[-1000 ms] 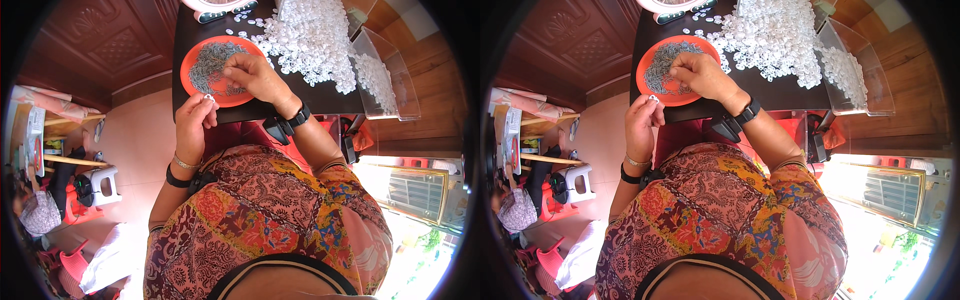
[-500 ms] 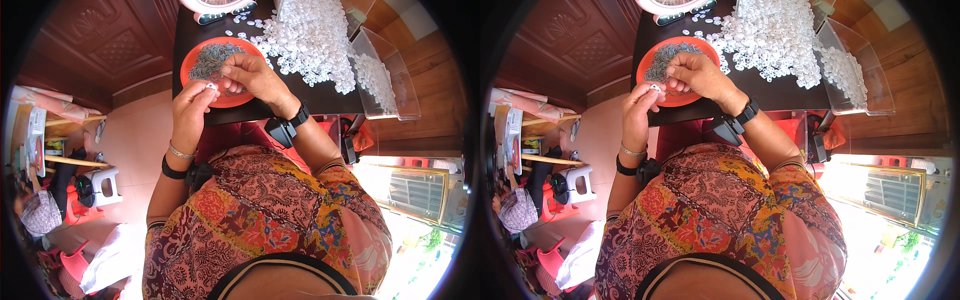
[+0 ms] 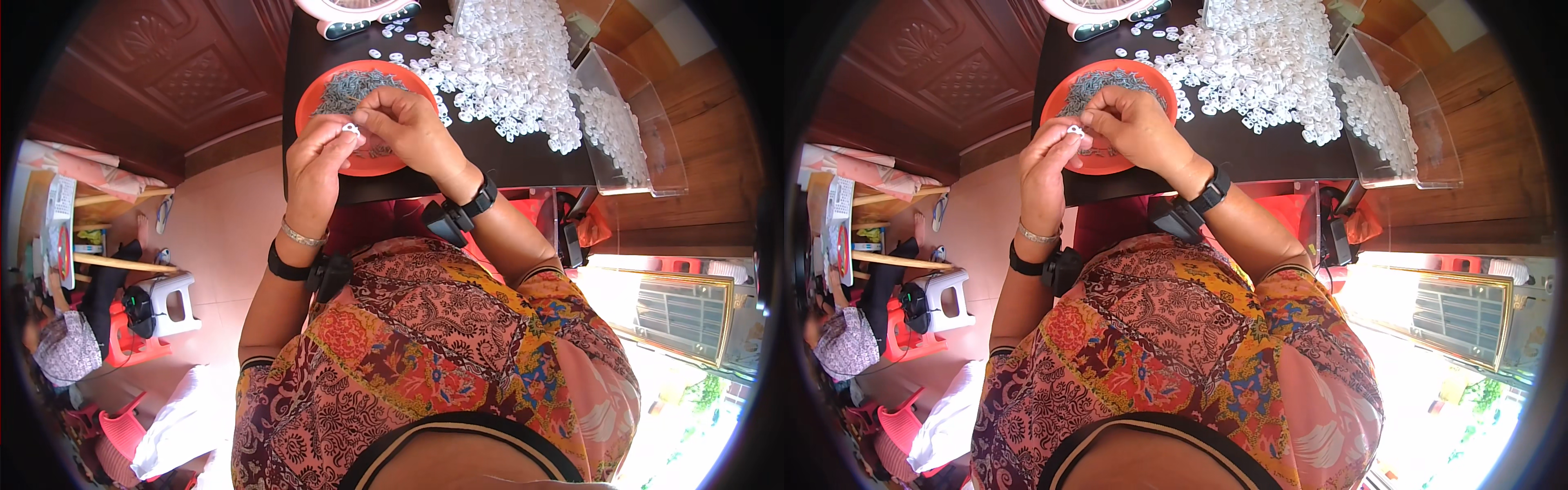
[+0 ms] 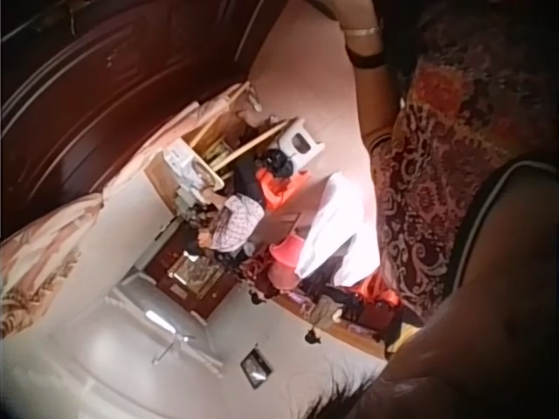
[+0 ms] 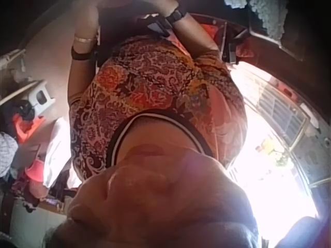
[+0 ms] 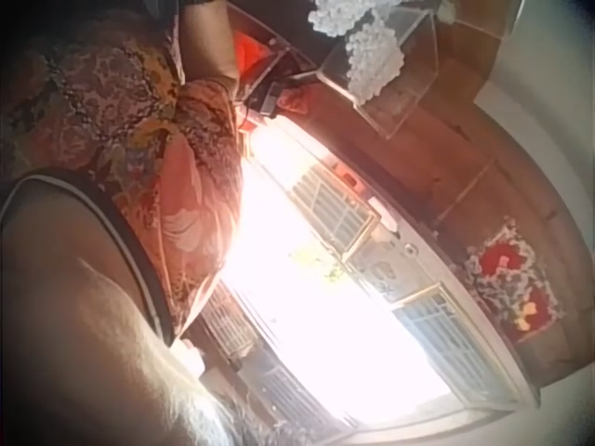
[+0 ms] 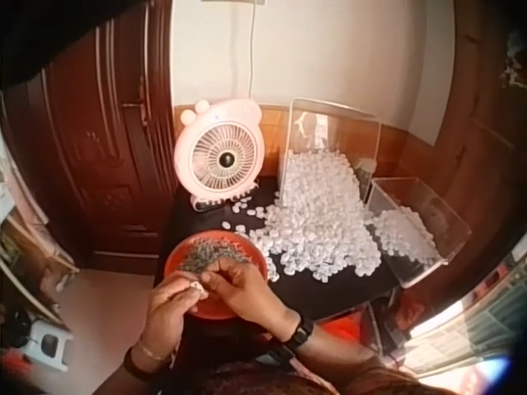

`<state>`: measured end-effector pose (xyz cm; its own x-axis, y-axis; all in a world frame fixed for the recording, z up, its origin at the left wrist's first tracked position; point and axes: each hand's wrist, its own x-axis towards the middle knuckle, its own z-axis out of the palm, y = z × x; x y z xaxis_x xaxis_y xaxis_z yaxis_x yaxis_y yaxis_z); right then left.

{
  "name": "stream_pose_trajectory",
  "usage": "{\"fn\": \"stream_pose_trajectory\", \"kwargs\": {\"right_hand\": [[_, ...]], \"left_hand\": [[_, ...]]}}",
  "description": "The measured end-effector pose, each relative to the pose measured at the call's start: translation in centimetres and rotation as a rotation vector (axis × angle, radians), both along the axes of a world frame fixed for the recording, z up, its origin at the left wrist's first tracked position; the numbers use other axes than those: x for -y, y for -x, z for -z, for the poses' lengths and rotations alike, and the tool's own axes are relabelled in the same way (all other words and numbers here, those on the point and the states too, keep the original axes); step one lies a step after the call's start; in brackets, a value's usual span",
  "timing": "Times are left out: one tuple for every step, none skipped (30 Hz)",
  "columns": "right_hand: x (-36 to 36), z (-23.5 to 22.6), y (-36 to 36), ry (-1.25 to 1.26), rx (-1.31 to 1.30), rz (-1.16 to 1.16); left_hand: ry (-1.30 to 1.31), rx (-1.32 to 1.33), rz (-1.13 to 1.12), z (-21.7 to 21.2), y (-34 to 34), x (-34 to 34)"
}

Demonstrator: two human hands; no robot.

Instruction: The recorder is manually inserting small metal pins from a red bowl into white plastic components.

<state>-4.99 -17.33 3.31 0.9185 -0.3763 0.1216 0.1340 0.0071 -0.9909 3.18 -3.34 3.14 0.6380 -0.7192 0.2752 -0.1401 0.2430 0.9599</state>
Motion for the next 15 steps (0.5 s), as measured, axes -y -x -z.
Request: {"fn": "stream_pose_trajectory", "kwargs": {"right_hand": [[0.0, 0.0, -0.1, 0.28, 0.032, 0.118], [0.0, 0.0, -0.2, 0.559, 0.064, 0.235], [-0.2, -0.2, -0.1, 0.559, 0.064, 0.235], [-0.5, -0.8, 0.1, 0.614, 0.073, 0.247], [-0.7, -1.1, 0.1, 0.668, 0.082, 0.258], [-0.6, -1.0, 0.2, 0.668, 0.081, 0.26], [-0.4, -0.8, 0.1, 0.694, 0.103, 0.251], [-0.2, -0.8, 0.1, 0.719, 0.126, 0.241], [0.0, -0.9, 0.1, 0.717, 0.126, 0.241], [0.2, -1.2, 0.1, 0.729, 0.141, 0.204], [0.4, -1.5, 0.0, 0.742, 0.156, 0.168], [0.7, -1.8, 0.0, 0.74, 0.157, 0.168], [1.1, -2.1, 0.0, 0.694, 0.104, 0.096], [1.4, -2.2, -0.1, 0.648, 0.052, 0.024], [1.8, -2.4, -0.2, 0.647, 0.055, 0.023]], "left_hand": [[0.0, 0.0, 0.001, 0.1, -0.3, 0.2], [-0.002, -0.082, 0.028, 0.2, -0.6, 0.5], [-0.005, -0.165, 0.052, 0.2, -0.8, 0.6], [0.004, -0.181, 0.055, -0.1, -1.0, 0.6], [0.004, -0.182, 0.054, -0.2, -1.1, 0.7], [0.02, -0.247, 0.08, -0.3, -1.2, 0.8], [0.036, -0.314, 0.106, -0.3, -1.4, 1.0], [0.035, -0.314, 0.107, -0.3, -1.6, 1.1], [0.042, -0.346, 0.123, -0.1, -1.8, 1.3], [0.048, -0.378, 0.139, -0.1, -1.9, 1.4], [0.047, -0.378, 0.137, -0.1, -2.0, 1.5], [0.048, -0.402, 0.139, -0.3, -2.1, 1.5], [0.05, -0.427, 0.141, -0.5, -2.2, 1.6], [0.049, -0.426, 0.14, -0.4, -2.4, 1.8], [0.065, -0.445, 0.161, -0.3, -2.7, 2.0]]}}
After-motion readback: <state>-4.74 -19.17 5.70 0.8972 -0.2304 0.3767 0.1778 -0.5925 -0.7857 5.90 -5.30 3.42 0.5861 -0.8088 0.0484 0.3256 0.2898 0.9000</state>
